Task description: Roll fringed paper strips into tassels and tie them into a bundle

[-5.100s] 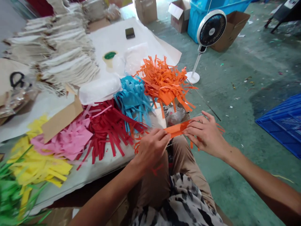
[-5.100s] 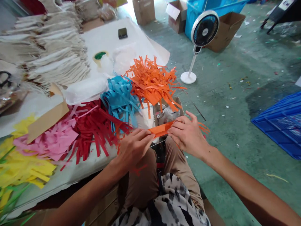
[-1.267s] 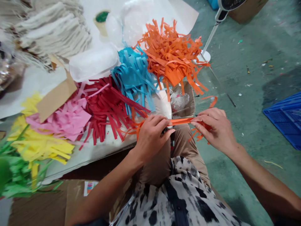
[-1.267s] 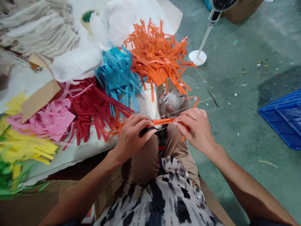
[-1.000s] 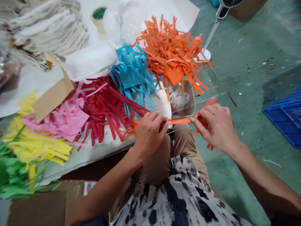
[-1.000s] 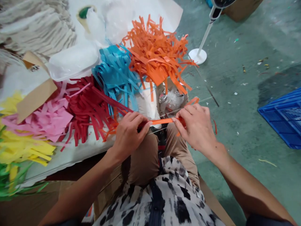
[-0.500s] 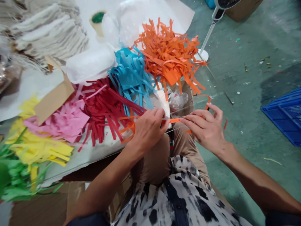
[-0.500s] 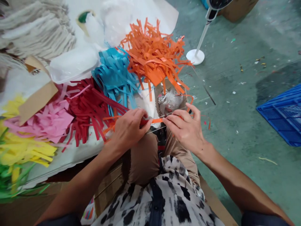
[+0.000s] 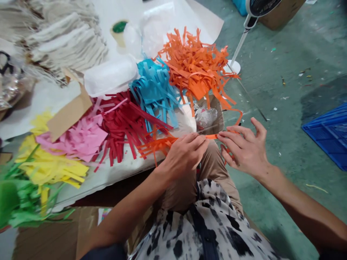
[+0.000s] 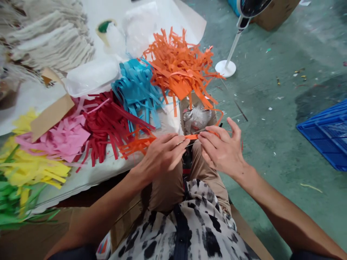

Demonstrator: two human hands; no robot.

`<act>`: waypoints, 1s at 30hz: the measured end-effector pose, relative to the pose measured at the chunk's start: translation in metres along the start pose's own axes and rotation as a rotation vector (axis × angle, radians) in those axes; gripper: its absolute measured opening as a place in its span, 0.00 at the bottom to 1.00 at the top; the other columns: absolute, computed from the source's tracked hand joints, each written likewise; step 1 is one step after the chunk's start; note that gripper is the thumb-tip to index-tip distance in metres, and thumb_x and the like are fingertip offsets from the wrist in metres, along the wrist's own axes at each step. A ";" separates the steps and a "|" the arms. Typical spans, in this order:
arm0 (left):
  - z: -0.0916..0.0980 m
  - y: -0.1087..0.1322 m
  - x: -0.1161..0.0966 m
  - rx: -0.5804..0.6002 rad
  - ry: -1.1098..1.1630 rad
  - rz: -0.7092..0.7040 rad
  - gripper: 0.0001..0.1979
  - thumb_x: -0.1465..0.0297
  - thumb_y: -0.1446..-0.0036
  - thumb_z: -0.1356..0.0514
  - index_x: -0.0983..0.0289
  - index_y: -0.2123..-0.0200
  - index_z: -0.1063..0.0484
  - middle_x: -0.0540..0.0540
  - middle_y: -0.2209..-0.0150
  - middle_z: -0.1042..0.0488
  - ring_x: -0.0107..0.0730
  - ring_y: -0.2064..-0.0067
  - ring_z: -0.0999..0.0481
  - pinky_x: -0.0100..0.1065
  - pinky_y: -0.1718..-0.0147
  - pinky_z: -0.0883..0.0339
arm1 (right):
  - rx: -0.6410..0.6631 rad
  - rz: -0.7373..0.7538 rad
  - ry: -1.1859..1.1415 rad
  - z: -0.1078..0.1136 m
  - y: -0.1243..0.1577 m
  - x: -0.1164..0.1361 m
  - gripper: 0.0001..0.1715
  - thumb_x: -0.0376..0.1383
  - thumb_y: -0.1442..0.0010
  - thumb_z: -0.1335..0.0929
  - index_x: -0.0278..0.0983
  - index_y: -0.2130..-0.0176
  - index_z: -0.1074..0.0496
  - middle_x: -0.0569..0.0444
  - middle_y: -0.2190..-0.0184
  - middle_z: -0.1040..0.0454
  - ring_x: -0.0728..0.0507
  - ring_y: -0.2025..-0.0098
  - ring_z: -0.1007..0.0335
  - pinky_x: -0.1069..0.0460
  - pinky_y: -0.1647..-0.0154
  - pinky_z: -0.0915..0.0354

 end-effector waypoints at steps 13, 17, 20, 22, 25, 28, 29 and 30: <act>-0.002 0.008 0.007 -0.145 0.220 0.288 0.03 0.70 0.29 0.39 0.62 0.57 0.24 0.56 0.56 0.19 0.38 0.54 0.22 0.41 0.52 0.27 | 0.020 -0.115 -0.166 -0.009 -0.008 -0.016 0.07 0.41 0.29 0.30 0.44 0.57 0.19 0.53 0.58 0.18 0.38 0.47 0.24 0.31 0.28 0.45; -0.001 0.005 0.015 -0.123 0.260 0.304 0.04 0.71 0.29 0.40 0.61 0.59 0.25 0.55 0.57 0.19 0.37 0.55 0.24 0.40 0.53 0.30 | 0.117 -0.140 -0.142 -0.010 -0.011 -0.022 0.13 0.44 0.26 0.34 0.45 0.57 0.20 0.54 0.58 0.18 0.38 0.47 0.26 0.31 0.26 0.50; -0.002 0.003 0.017 -0.116 0.237 0.297 0.05 0.72 0.29 0.40 0.62 0.61 0.26 0.55 0.59 0.20 0.36 0.57 0.25 0.39 0.55 0.31 | 0.118 -0.051 -0.122 -0.008 -0.013 -0.023 0.13 0.44 0.26 0.34 0.44 0.54 0.20 0.53 0.57 0.18 0.38 0.46 0.26 0.30 0.25 0.54; -0.004 0.002 0.018 -0.110 0.213 0.291 0.06 0.72 0.28 0.41 0.62 0.61 0.26 0.55 0.60 0.20 0.37 0.58 0.25 0.39 0.56 0.32 | 0.127 -0.026 -0.122 -0.008 -0.013 -0.023 0.13 0.44 0.27 0.32 0.46 0.49 0.20 0.53 0.57 0.18 0.38 0.46 0.26 0.30 0.24 0.55; -0.005 0.001 0.019 -0.100 0.194 0.288 0.06 0.72 0.28 0.42 0.62 0.60 0.27 0.55 0.59 0.20 0.37 0.57 0.25 0.38 0.55 0.32 | 0.135 -0.050 -0.160 -0.008 -0.011 -0.025 0.13 0.43 0.28 0.31 0.52 0.47 0.19 0.55 0.57 0.19 0.39 0.46 0.25 0.31 0.24 0.54; -0.006 0.002 0.018 -0.105 0.180 0.283 0.06 0.73 0.27 0.43 0.62 0.60 0.27 0.55 0.59 0.20 0.38 0.56 0.24 0.39 0.54 0.32 | 0.057 -0.065 -0.248 -0.008 -0.008 -0.026 0.12 0.40 0.28 0.31 0.53 0.52 0.17 0.56 0.58 0.19 0.40 0.48 0.24 0.31 0.25 0.49; -0.005 0.002 0.018 -0.109 0.179 0.279 0.06 0.73 0.28 0.43 0.62 0.59 0.27 0.56 0.59 0.20 0.38 0.56 0.24 0.39 0.54 0.32 | 0.030 -0.072 -0.275 -0.008 -0.008 -0.026 0.12 0.40 0.28 0.31 0.53 0.52 0.17 0.56 0.58 0.20 0.40 0.48 0.24 0.31 0.26 0.48; -0.005 0.002 0.018 -0.112 0.182 0.276 0.06 0.74 0.28 0.43 0.63 0.59 0.27 0.56 0.59 0.21 0.38 0.56 0.24 0.39 0.54 0.32 | 0.012 -0.088 -0.296 -0.009 -0.007 -0.026 0.11 0.40 0.28 0.31 0.52 0.53 0.17 0.56 0.58 0.20 0.40 0.48 0.24 0.31 0.26 0.47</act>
Point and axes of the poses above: each hand's wrist, its own y-axis away from the middle knuckle, its own z-axis out of the back of the hand, x = y × z, the point moved 3 cm from there along -y, towards the middle knuckle
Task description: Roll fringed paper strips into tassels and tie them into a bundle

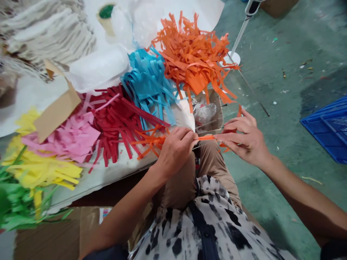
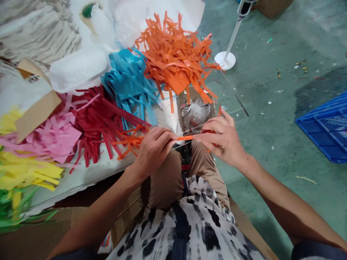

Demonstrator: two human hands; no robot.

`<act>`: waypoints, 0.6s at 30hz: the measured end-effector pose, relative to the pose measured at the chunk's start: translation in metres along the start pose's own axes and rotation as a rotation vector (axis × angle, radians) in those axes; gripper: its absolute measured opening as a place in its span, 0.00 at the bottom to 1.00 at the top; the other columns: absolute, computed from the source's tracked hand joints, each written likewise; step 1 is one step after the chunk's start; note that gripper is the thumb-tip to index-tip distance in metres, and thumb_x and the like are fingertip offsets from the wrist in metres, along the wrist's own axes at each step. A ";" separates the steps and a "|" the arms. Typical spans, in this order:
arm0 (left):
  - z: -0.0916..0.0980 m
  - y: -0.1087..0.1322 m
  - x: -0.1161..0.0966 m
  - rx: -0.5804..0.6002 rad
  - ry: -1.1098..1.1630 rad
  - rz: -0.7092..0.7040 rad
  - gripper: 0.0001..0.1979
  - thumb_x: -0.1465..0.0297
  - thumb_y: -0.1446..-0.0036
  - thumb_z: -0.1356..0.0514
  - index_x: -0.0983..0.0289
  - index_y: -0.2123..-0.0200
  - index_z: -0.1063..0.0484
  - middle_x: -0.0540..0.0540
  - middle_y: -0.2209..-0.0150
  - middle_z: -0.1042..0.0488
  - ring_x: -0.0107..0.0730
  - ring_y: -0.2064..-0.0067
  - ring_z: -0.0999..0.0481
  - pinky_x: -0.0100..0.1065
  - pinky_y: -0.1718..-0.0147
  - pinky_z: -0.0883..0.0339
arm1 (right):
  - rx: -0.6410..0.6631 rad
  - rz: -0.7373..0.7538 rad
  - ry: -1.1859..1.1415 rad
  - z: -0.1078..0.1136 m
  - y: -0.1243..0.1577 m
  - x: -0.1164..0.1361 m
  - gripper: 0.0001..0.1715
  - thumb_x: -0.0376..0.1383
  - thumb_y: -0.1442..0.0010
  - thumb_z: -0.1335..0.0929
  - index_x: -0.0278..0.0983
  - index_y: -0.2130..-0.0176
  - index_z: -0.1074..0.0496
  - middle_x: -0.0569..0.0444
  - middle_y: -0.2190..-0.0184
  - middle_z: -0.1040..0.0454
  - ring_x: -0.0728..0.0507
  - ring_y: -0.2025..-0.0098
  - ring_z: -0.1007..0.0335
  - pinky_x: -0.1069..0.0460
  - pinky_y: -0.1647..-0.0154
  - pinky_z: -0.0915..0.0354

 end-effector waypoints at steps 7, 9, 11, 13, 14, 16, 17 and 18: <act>-0.001 0.001 -0.001 -0.011 -0.004 0.038 0.05 0.72 0.29 0.41 0.62 0.61 0.27 0.56 0.59 0.22 0.38 0.57 0.27 0.38 0.56 0.33 | -0.059 -0.146 -0.068 -0.001 -0.003 0.002 0.06 0.44 0.33 0.27 0.48 0.62 0.18 0.55 0.60 0.22 0.36 0.46 0.25 0.28 0.27 0.49; -0.001 0.002 -0.002 -0.031 -0.034 0.059 0.05 0.72 0.29 0.41 0.62 0.61 0.27 0.57 0.59 0.23 0.39 0.57 0.28 0.39 0.56 0.33 | -0.038 -0.174 -0.047 0.000 -0.005 0.003 0.06 0.44 0.33 0.27 0.47 0.62 0.19 0.54 0.59 0.23 0.34 0.43 0.27 0.26 0.28 0.49; 0.000 0.002 -0.001 -0.051 -0.084 0.096 0.04 0.71 0.30 0.39 0.63 0.62 0.26 0.58 0.58 0.24 0.41 0.56 0.29 0.40 0.56 0.33 | -0.010 -0.202 -0.026 0.000 -0.007 0.004 0.06 0.44 0.34 0.27 0.46 0.62 0.19 0.53 0.58 0.24 0.32 0.41 0.29 0.25 0.30 0.47; 0.001 0.003 0.000 -0.058 -0.113 0.140 0.04 0.71 0.32 0.37 0.63 0.62 0.26 0.59 0.57 0.25 0.42 0.56 0.30 0.41 0.56 0.33 | 0.008 -0.232 -0.012 0.000 -0.010 0.005 0.06 0.43 0.34 0.27 0.45 0.63 0.20 0.51 0.57 0.24 0.31 0.41 0.30 0.25 0.32 0.47; 0.002 0.002 0.000 -0.055 -0.111 0.160 0.04 0.71 0.32 0.37 0.63 0.63 0.25 0.59 0.57 0.26 0.42 0.56 0.30 0.41 0.56 0.33 | 0.012 -0.248 -0.006 0.000 -0.011 0.006 0.06 0.42 0.35 0.27 0.45 0.63 0.20 0.51 0.57 0.24 0.31 0.41 0.30 0.24 0.32 0.47; 0.004 0.002 0.000 -0.041 -0.089 0.190 0.04 0.71 0.33 0.37 0.62 0.64 0.26 0.58 0.58 0.27 0.42 0.56 0.30 0.42 0.56 0.33 | 0.019 -0.276 0.005 -0.002 -0.014 0.009 0.06 0.42 0.36 0.27 0.44 0.65 0.21 0.51 0.56 0.24 0.30 0.41 0.31 0.24 0.33 0.46; 0.004 0.001 0.000 -0.033 -0.079 0.205 0.05 0.71 0.32 0.38 0.62 0.64 0.26 0.58 0.58 0.27 0.42 0.56 0.30 0.42 0.55 0.33 | 0.021 -0.289 0.014 -0.003 -0.016 0.010 0.06 0.41 0.37 0.27 0.43 0.66 0.22 0.50 0.56 0.24 0.30 0.41 0.31 0.25 0.33 0.45; 0.005 0.000 0.000 -0.026 -0.073 0.221 0.05 0.70 0.33 0.38 0.62 0.64 0.26 0.58 0.57 0.27 0.42 0.55 0.30 0.43 0.55 0.34 | 0.023 -0.302 0.028 -0.004 -0.018 0.012 0.06 0.41 0.38 0.28 0.43 0.67 0.23 0.50 0.56 0.24 0.30 0.41 0.31 0.25 0.34 0.44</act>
Point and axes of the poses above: each hand's wrist, its own y-axis away from the middle knuckle, its own z-axis out of the back of the hand, x = y × z, the point moved 3 cm from there along -y, towards the middle knuckle
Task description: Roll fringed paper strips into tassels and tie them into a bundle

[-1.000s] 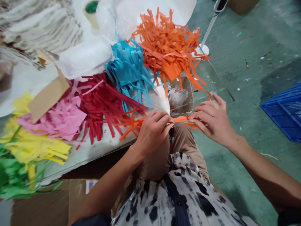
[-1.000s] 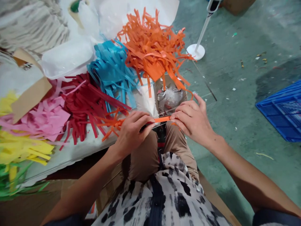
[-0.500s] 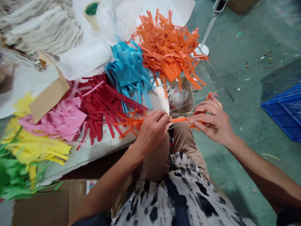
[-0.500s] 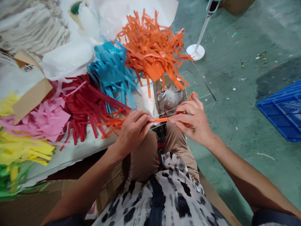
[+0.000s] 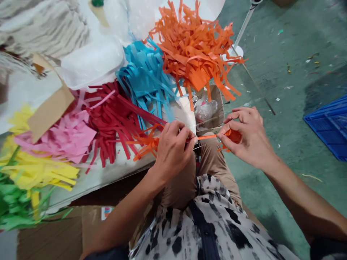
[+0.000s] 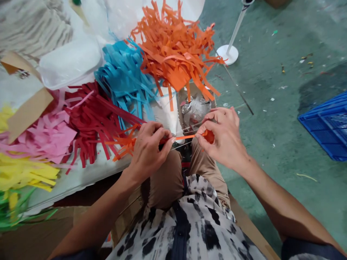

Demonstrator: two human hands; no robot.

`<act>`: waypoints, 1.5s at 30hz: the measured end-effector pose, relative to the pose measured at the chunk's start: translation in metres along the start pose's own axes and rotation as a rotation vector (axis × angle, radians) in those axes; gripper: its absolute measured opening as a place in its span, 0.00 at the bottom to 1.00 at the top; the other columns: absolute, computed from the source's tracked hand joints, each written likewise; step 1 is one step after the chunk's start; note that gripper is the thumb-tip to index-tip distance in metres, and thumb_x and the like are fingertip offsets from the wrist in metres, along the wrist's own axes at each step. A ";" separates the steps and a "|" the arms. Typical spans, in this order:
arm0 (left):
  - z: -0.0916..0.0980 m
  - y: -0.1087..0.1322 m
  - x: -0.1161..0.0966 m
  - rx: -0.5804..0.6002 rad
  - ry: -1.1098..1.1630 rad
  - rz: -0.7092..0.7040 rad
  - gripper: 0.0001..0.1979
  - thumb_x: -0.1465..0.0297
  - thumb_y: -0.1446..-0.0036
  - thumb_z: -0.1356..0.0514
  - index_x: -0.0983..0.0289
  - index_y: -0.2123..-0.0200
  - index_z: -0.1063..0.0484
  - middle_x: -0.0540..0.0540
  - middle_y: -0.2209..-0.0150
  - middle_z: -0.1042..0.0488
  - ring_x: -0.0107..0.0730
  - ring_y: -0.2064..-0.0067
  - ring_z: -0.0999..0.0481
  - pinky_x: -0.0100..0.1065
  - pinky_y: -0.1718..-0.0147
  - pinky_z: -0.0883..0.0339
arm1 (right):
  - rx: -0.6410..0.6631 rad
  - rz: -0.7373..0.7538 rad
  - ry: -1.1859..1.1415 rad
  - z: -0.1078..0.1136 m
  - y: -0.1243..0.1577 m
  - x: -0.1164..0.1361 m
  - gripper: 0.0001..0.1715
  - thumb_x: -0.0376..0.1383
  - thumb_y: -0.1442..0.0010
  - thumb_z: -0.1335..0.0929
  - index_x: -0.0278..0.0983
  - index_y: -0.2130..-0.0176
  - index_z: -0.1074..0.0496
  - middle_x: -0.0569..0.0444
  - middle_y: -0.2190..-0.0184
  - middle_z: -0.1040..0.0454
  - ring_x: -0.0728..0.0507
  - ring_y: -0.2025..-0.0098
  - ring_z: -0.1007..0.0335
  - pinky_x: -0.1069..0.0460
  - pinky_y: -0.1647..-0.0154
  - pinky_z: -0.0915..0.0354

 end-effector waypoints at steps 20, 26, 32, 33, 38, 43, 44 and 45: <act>-0.001 0.017 0.009 -0.014 -0.235 -0.356 0.20 0.76 0.29 0.44 0.51 0.42 0.22 0.55 0.49 0.20 0.40 0.53 0.26 0.41 0.59 0.36 | -0.137 0.346 0.259 -0.013 0.029 0.018 0.22 0.30 0.32 0.31 0.55 0.45 0.24 0.59 0.49 0.18 0.37 0.37 0.28 0.29 0.22 0.60; 0.001 0.030 -0.013 0.011 -0.264 -0.414 0.19 0.74 0.33 0.41 0.64 0.41 0.25 0.60 0.46 0.20 0.46 0.42 0.26 0.49 0.38 0.38 | -0.162 0.376 0.333 -0.020 0.038 0.022 0.17 0.32 0.30 0.30 0.53 0.48 0.22 0.59 0.50 0.16 0.38 0.40 0.25 0.29 0.22 0.61; -0.001 0.044 -0.021 -0.135 -0.263 -0.409 0.12 0.76 0.31 0.41 0.63 0.48 0.21 0.57 0.56 0.16 0.38 0.53 0.19 0.40 0.57 0.31 | -0.176 0.460 0.279 -0.017 0.038 0.026 0.14 0.31 0.31 0.30 0.52 0.57 0.21 0.64 0.58 0.15 0.42 0.46 0.22 0.31 0.23 0.55; 0.001 0.045 -0.021 -0.160 -0.253 -0.401 0.12 0.76 0.31 0.40 0.63 0.48 0.21 0.57 0.56 0.16 0.39 0.54 0.18 0.40 0.59 0.31 | -0.150 0.438 0.234 -0.014 0.038 0.028 0.15 0.30 0.31 0.30 0.54 0.56 0.21 0.64 0.58 0.15 0.41 0.45 0.22 0.31 0.23 0.55; 0.023 0.045 -0.036 -0.176 -0.187 -0.395 0.14 0.75 0.32 0.40 0.63 0.46 0.21 0.59 0.49 0.15 0.43 0.49 0.17 0.42 0.55 0.31 | -0.183 0.380 0.203 0.004 0.041 0.048 0.23 0.30 0.34 0.29 0.60 0.50 0.23 0.64 0.59 0.15 0.36 0.44 0.21 0.26 0.24 0.57; 0.044 0.030 -0.050 -0.109 0.255 -0.053 0.12 0.68 0.30 0.40 0.58 0.50 0.16 0.58 0.51 0.14 0.45 0.51 0.15 0.42 0.52 0.29 | -0.334 0.348 0.193 0.026 0.034 0.065 0.21 0.32 0.37 0.26 0.61 0.52 0.21 0.63 0.59 0.15 0.34 0.48 0.20 0.26 0.26 0.54; 0.046 0.027 -0.050 -0.081 0.439 0.071 0.12 0.65 0.29 0.40 0.58 0.52 0.15 0.57 0.53 0.13 0.44 0.53 0.15 0.42 0.53 0.28 | -0.378 0.357 0.182 0.030 0.033 0.068 0.21 0.32 0.37 0.26 0.60 0.52 0.20 0.62 0.59 0.15 0.34 0.50 0.20 0.26 0.26 0.53; 0.047 0.025 -0.050 -0.033 0.640 0.188 0.14 0.61 0.30 0.40 0.58 0.56 0.14 0.57 0.56 0.13 0.44 0.55 0.15 0.41 0.54 0.27 | -0.421 0.364 0.167 0.034 0.033 0.070 0.21 0.32 0.38 0.25 0.59 0.52 0.20 0.62 0.60 0.15 0.35 0.51 0.20 0.26 0.27 0.53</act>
Point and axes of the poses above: each hand's wrist, its own y-axis away from the middle knuckle, its own z-axis out of the back of the hand, x = y × z, the point moved 3 cm from there along -y, towards the middle knuckle
